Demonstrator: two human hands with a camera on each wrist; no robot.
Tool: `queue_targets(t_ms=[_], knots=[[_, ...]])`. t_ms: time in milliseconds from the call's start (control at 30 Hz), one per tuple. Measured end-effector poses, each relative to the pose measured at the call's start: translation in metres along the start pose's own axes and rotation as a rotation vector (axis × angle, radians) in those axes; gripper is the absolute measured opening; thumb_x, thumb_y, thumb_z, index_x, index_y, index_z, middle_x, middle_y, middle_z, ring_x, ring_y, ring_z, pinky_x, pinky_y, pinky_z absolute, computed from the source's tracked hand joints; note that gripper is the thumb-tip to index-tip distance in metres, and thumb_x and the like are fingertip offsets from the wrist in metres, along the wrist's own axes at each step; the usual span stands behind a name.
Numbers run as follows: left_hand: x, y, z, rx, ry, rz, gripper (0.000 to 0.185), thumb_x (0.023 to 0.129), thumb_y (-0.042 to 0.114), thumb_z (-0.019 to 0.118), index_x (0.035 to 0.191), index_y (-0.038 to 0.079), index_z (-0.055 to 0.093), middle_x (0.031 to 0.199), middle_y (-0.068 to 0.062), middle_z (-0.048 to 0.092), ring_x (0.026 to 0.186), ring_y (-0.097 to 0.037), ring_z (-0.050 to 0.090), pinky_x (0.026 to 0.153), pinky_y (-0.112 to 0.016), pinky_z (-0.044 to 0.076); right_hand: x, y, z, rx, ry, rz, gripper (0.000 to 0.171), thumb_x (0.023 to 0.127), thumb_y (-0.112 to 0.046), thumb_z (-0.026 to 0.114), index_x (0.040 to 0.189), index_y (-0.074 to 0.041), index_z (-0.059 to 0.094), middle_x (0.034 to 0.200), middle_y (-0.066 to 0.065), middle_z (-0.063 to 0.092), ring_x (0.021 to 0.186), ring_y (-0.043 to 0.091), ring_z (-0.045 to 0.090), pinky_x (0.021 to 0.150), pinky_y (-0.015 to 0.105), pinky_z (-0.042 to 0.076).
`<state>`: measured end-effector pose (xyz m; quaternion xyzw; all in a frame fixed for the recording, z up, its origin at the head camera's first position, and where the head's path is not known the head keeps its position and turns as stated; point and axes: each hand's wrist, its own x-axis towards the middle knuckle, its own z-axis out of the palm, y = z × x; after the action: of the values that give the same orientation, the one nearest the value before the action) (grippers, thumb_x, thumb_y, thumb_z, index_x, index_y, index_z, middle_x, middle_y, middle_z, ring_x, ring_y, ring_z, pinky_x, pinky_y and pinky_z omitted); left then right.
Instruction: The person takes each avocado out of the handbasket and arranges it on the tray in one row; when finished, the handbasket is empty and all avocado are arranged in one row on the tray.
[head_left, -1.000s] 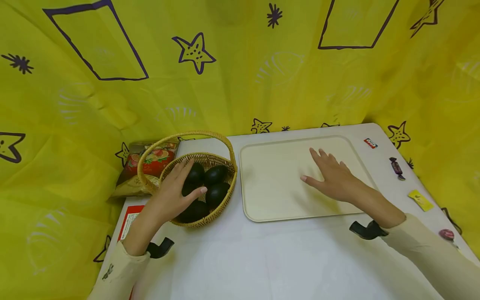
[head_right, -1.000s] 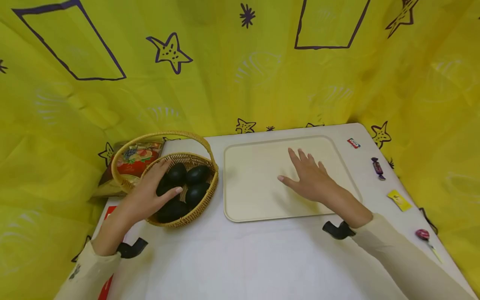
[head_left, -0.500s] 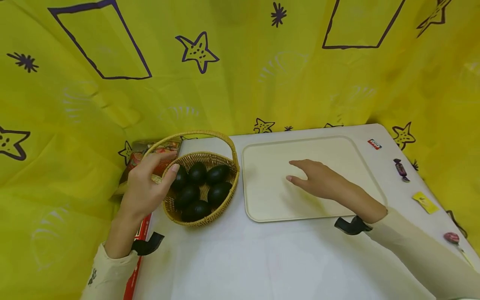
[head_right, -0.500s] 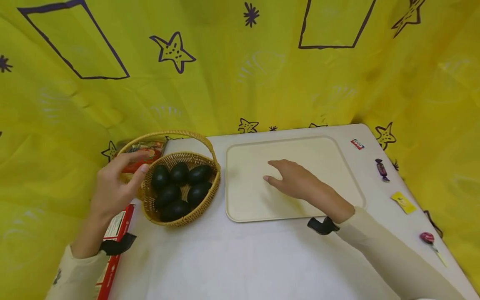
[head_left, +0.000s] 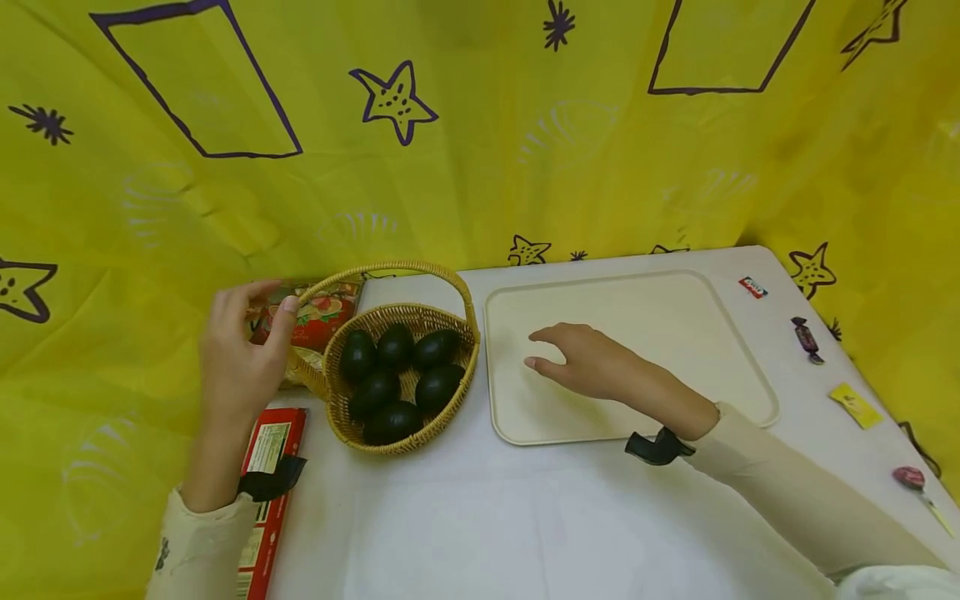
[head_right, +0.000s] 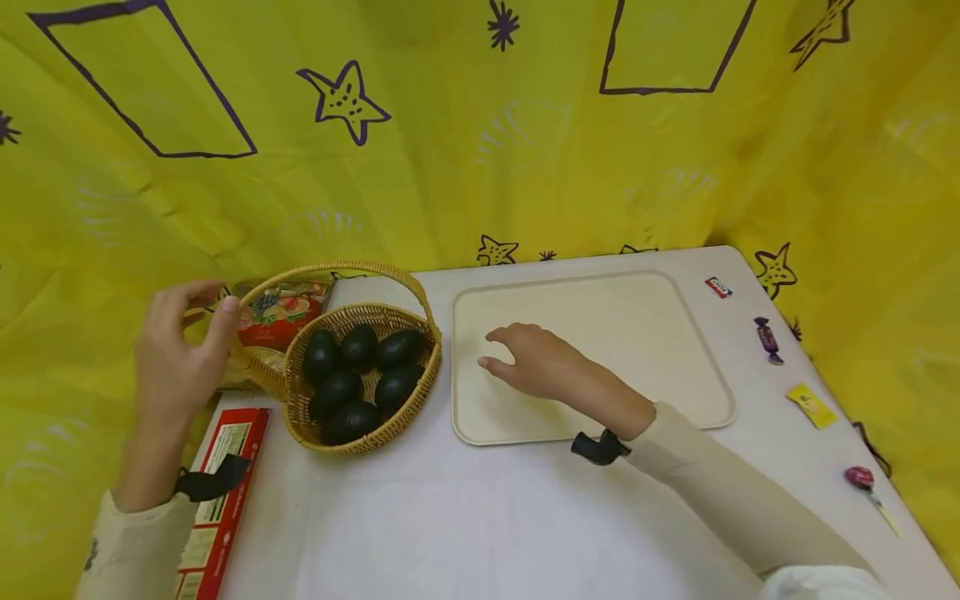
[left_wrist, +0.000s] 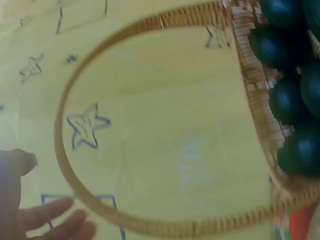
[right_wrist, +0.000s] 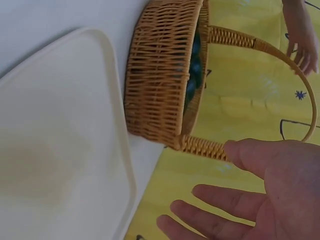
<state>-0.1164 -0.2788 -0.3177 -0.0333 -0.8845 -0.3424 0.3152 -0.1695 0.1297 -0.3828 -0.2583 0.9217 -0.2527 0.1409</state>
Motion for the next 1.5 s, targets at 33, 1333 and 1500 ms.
queue_targets(t_ms=[33,1333,1500], knots=[[0.000,-0.002,-0.002,0.021,-0.024,-0.037,0.037,0.103,0.025,0.067,0.127,-0.003,0.067,0.118,-0.023,0.063,0.103,-0.020,0.054,0.088,-0.023,0.037,0.002,-0.003,0.001,0.001,-0.007,-0.004,0.055,0.107,-0.040,0.062,0.148,-0.003,0.058,0.148,0.017,0.061,0.141,0.039,0.053,0.117,0.058,0.040],[0.001,-0.012,-0.008,0.148,-0.285,-0.330,0.063,0.107,0.060,0.048,0.112,-0.002,0.059,0.116,-0.022,0.061,0.106,-0.039,0.058,0.088,-0.049,0.043,0.071,-0.097,0.061,-0.257,0.056,-0.111,0.055,0.101,-0.052,0.068,0.120,0.000,0.073,0.110,0.013,0.072,0.101,0.030,0.069,0.089,0.046,0.056],[0.001,-0.012,-0.010,0.151,-0.291,-0.330,0.063,0.107,0.060,0.048,0.111,-0.002,0.059,0.115,-0.021,0.060,0.105,-0.039,0.057,0.087,-0.049,0.043,0.082,-0.106,0.073,-0.464,0.044,-0.060,0.056,0.099,-0.061,0.066,0.113,-0.007,0.075,0.105,0.008,0.074,0.101,0.029,0.069,0.088,0.042,0.052]])
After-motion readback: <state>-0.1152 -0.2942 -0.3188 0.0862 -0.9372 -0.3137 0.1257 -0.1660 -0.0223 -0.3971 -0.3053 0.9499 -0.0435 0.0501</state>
